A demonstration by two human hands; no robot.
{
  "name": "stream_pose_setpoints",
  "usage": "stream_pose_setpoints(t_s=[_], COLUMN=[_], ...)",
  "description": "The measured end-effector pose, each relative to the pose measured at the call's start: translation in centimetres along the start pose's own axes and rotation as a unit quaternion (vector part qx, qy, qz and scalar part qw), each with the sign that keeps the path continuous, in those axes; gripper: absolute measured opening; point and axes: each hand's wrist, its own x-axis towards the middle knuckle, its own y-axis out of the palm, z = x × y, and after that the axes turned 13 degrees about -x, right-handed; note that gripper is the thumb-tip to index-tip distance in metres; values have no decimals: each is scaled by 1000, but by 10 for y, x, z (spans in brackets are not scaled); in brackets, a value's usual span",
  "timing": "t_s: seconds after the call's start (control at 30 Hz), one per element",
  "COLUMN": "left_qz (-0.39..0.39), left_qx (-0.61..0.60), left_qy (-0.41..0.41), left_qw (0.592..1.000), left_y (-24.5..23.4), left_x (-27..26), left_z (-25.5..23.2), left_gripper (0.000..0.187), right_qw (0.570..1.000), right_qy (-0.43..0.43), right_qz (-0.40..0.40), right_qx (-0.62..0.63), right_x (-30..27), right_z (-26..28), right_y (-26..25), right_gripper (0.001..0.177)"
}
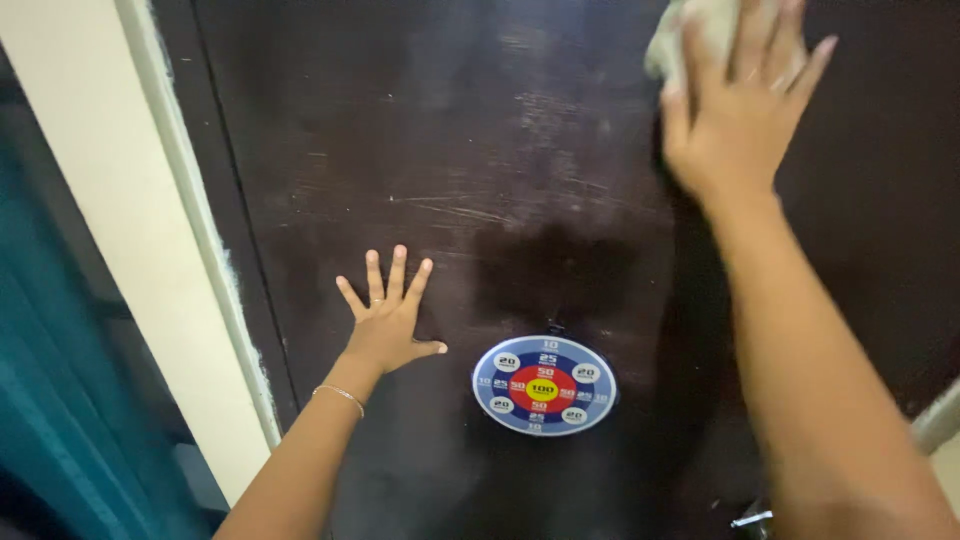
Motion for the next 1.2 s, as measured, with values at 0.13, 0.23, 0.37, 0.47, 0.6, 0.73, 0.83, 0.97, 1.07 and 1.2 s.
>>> stream_pose_setpoints(t_s=[0.13,0.23,0.37,0.47,0.6,0.73,0.83,0.97,1.07,1.2], left_qz=[31,-1,5,15,3,-13,-7,-25,-15,18], left_qx=[5,7,4,11,30,33,27,24,47,157], left_qy=[-38,2,-1,-17,0,-8,-26,-27,-80,-148], left_qw=[999,1000,1000,1000,1000,999,999,999,996,976], left_y=[-1,3,4,3,9,7,8,9,20,45], left_x=[-1,-2,0,3,1,3,-2,-10,-27,-47], left_z=[0,5,4,1,7,6,5,10,39,95], left_gripper=[137,136,136,136,138,138,138,138,139,130], right_qw=[991,994,998,994,908,870,867,877,910,970], right_qy=[110,99,1,-82,-295,-348,-401,-395,-320,-216], right_qz=[1,-16,-60,-47,80,80,-12,38,82,-47], right_qx=[73,33,32,48,285,340,297,270,251,103], right_x=[37,34,3,-39,-108,-145,-145,-106,-54,28], right_z=[19,38,80,125,177,185,186,176,156,93], right_y=[-8,0,2,13,22,22,31,3,-4,10], right_gripper=[51,61,55,56,30,35,48,44,36,38])
